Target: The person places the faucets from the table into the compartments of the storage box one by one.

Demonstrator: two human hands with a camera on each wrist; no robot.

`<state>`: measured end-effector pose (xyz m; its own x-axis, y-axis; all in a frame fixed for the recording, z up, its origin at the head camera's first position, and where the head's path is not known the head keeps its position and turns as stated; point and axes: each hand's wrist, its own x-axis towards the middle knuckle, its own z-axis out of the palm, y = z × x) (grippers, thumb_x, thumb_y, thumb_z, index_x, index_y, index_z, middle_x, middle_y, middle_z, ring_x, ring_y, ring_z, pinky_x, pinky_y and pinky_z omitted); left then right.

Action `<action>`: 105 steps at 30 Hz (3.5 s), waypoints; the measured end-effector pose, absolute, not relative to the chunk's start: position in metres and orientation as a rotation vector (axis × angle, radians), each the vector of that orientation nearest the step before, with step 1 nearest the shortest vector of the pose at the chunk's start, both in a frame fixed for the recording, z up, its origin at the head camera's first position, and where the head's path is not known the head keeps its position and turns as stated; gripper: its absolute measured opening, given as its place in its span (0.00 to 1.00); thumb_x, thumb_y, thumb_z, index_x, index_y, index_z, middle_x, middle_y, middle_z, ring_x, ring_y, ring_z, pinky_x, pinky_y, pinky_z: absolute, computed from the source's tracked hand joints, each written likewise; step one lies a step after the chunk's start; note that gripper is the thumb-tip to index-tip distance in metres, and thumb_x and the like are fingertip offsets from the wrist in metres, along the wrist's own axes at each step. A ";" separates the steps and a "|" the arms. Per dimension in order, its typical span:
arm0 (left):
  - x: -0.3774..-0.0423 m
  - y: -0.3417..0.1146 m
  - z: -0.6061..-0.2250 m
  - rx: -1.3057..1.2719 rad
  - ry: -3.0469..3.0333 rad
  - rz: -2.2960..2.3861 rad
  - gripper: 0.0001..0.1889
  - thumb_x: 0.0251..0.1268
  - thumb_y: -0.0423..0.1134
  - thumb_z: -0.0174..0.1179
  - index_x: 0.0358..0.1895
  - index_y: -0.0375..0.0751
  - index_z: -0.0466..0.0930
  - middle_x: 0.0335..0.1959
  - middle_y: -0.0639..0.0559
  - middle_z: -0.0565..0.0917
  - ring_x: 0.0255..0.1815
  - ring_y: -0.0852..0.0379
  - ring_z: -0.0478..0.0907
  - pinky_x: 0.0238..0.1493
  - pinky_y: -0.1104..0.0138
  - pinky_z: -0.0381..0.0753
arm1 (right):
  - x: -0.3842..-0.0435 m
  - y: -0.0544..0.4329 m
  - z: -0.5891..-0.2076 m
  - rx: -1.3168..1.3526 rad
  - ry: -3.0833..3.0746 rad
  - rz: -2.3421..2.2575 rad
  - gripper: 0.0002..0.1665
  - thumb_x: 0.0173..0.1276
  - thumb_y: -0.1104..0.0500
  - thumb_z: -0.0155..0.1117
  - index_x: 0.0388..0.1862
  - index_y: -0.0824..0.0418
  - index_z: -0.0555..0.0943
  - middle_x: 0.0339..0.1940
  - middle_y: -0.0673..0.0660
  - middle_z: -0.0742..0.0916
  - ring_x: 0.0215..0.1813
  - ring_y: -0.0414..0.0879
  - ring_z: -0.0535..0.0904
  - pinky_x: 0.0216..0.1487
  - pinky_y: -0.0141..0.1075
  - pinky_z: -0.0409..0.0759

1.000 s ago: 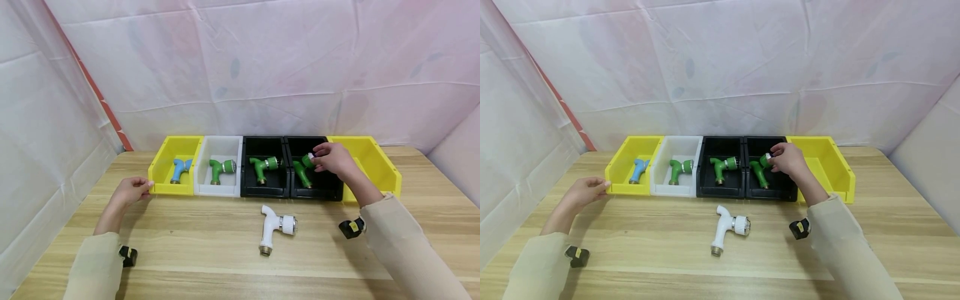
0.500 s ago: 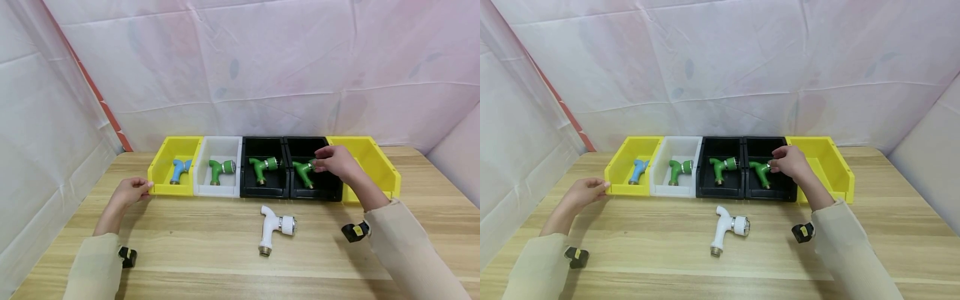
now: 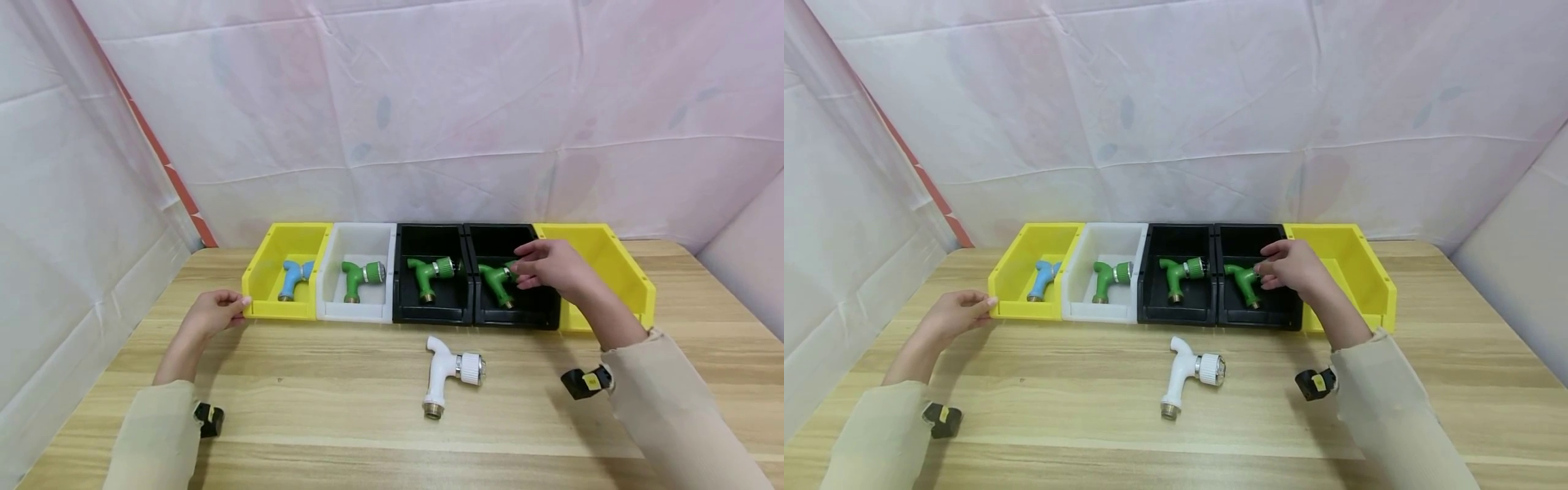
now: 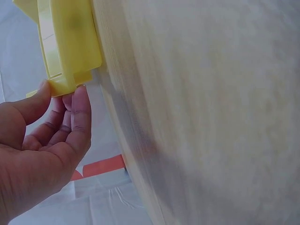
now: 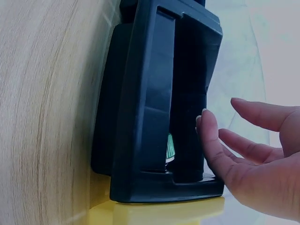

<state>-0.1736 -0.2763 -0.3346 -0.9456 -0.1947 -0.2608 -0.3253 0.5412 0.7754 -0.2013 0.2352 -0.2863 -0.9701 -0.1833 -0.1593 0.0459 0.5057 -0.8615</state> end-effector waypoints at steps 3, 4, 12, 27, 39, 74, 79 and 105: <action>-0.171 -0.274 -0.333 -0.417 2.647 1.360 0.18 0.68 0.41 0.51 0.46 0.24 0.70 0.33 0.43 0.74 0.29 0.59 0.76 0.33 0.69 0.80 | -0.199 0.234 -0.285 -0.114 2.517 -1.447 0.30 0.67 0.64 0.56 0.62 0.78 0.59 0.50 0.72 0.74 0.38 0.52 0.79 0.42 0.40 0.80; -0.171 -0.273 -0.332 -0.417 2.648 1.360 0.17 0.68 0.40 0.50 0.46 0.24 0.70 0.33 0.44 0.74 0.29 0.59 0.76 0.33 0.69 0.80 | -0.198 0.233 -0.284 -0.115 2.519 -1.441 0.30 0.67 0.64 0.56 0.61 0.78 0.59 0.50 0.71 0.74 0.38 0.53 0.79 0.42 0.41 0.80; -0.167 -0.271 -0.329 -0.385 2.633 1.373 0.17 0.69 0.39 0.49 0.46 0.24 0.69 0.32 0.46 0.74 0.30 0.59 0.76 0.35 0.68 0.80 | -0.192 0.233 -0.277 -0.152 2.523 -1.424 0.29 0.66 0.63 0.57 0.60 0.78 0.62 0.48 0.70 0.76 0.37 0.51 0.79 0.40 0.40 0.81; -0.169 -0.274 -0.330 -0.373 2.610 1.400 0.17 0.69 0.39 0.49 0.46 0.24 0.69 0.32 0.46 0.74 0.30 0.59 0.76 0.36 0.68 0.80 | -0.176 0.226 -0.270 -0.222 2.430 -1.423 0.27 0.64 0.60 0.61 0.54 0.77 0.66 0.45 0.67 0.78 0.40 0.54 0.79 0.42 0.43 0.80; -0.171 -0.275 -0.331 -0.375 2.604 1.403 0.17 0.69 0.39 0.49 0.47 0.23 0.69 0.31 0.47 0.73 0.29 0.60 0.76 0.35 0.68 0.81 | -0.165 0.215 -0.277 -0.285 2.356 -1.421 0.25 0.62 0.60 0.63 0.49 0.76 0.69 0.37 0.64 0.79 0.38 0.53 0.78 0.39 0.43 0.81; -0.171 -0.276 -0.333 -0.377 2.604 1.396 0.17 0.69 0.39 0.48 0.47 0.24 0.68 0.32 0.47 0.73 0.30 0.61 0.76 0.35 0.68 0.80 | -0.144 0.201 -0.314 -0.486 2.141 -1.270 0.19 0.58 0.59 0.66 0.42 0.73 0.76 0.33 0.60 0.82 0.33 0.55 0.79 0.35 0.44 0.81; -0.171 -0.276 -0.333 -0.376 2.609 1.389 0.17 0.69 0.39 0.48 0.47 0.24 0.68 0.33 0.46 0.73 0.30 0.61 0.75 0.35 0.69 0.80 | -0.142 0.200 -0.317 -0.483 2.104 -1.257 0.17 0.58 0.59 0.67 0.40 0.70 0.77 0.32 0.59 0.82 0.34 0.53 0.78 0.34 0.45 0.81; -0.171 -0.277 -0.333 -0.377 2.614 1.387 0.18 0.69 0.40 0.49 0.48 0.24 0.69 0.34 0.46 0.73 0.31 0.60 0.76 0.37 0.69 0.80 | -0.138 0.189 -0.327 -0.492 2.155 -1.170 0.17 0.52 0.60 0.71 0.37 0.67 0.77 0.26 0.55 0.79 0.29 0.47 0.75 0.27 0.42 0.80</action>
